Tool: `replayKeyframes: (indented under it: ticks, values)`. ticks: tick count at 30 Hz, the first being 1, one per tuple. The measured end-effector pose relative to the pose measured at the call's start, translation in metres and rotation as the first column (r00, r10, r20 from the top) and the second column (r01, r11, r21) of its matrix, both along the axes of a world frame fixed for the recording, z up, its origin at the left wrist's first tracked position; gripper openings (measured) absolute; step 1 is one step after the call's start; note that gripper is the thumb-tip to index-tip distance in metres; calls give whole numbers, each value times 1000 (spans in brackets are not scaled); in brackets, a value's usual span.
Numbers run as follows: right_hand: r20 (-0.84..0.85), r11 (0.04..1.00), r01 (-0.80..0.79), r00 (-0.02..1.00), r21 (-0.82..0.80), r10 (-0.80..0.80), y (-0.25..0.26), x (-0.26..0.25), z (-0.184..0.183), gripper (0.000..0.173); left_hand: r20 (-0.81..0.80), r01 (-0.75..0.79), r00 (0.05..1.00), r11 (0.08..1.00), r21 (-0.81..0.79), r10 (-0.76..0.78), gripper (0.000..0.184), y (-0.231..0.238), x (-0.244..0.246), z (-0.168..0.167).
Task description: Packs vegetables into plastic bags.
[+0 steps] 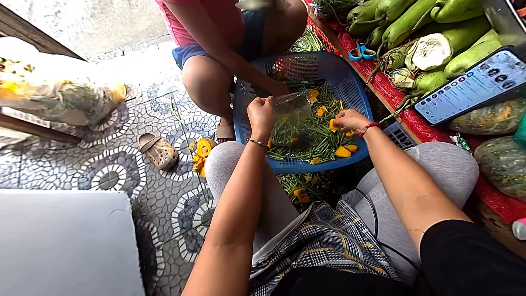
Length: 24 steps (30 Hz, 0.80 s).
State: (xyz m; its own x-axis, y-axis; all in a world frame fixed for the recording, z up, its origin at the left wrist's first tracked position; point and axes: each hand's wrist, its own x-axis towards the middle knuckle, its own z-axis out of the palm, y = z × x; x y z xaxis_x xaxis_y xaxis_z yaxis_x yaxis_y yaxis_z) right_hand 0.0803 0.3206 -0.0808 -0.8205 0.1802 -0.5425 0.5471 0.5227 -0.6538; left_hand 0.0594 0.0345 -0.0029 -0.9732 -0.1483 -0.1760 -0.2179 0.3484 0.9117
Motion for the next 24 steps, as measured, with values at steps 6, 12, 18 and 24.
replayKeyframes:
  ticks: [6,12,18,24]
  values:
    - [518,712,-560,795,424,317,-3,19,6,30,4,10,1000,1000,-15,-10,26,1,-2,3]
    - [663,544,-721,661,430,351,-31,36,-4,34,-14,6,1000,999,-32,-7,23,-1,2,4]
    - [540,633,-598,780,492,317,-16,20,38,33,-45,87,995,991,-102,-92,28,-1,5,7]
    - [-286,832,-442,794,334,536,-56,-6,143,20,-22,111,993,991,-73,-113,30,5,2,6]
